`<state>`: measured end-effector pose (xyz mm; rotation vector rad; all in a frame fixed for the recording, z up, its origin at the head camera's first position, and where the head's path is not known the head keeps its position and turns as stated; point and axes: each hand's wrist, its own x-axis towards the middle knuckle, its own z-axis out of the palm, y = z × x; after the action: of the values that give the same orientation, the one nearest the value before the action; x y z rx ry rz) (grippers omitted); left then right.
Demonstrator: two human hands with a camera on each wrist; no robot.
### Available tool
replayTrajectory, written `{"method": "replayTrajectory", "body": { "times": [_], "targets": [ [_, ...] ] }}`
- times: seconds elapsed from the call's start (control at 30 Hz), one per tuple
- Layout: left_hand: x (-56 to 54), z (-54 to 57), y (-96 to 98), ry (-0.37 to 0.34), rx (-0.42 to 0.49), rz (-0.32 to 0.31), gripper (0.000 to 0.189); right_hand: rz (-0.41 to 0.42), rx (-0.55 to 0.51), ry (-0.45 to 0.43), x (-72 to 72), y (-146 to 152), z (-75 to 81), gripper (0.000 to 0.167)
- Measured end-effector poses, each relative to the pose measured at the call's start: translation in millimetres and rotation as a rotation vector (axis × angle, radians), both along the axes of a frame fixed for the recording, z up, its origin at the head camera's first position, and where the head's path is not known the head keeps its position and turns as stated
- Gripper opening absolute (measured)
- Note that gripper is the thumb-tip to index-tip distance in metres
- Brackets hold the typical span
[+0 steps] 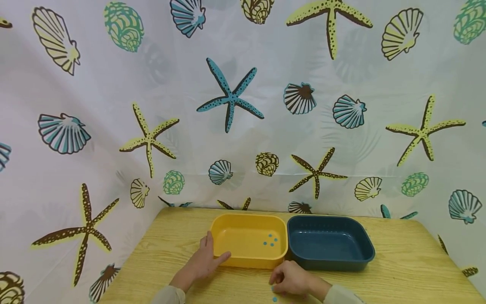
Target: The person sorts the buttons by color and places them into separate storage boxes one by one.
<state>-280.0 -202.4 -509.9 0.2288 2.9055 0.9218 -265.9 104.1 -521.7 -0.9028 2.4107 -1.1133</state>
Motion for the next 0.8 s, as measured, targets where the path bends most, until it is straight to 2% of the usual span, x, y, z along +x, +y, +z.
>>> {"method": "replayTrajectory", "body": {
  "times": [0.8],
  "targets": [
    [0.8, 1.3, 0.4, -0.008, 0.003, -0.004, 0.105, -0.001, 0.016, 0.002, 2.0, -0.5, 2.2, 0.007]
  ]
}}
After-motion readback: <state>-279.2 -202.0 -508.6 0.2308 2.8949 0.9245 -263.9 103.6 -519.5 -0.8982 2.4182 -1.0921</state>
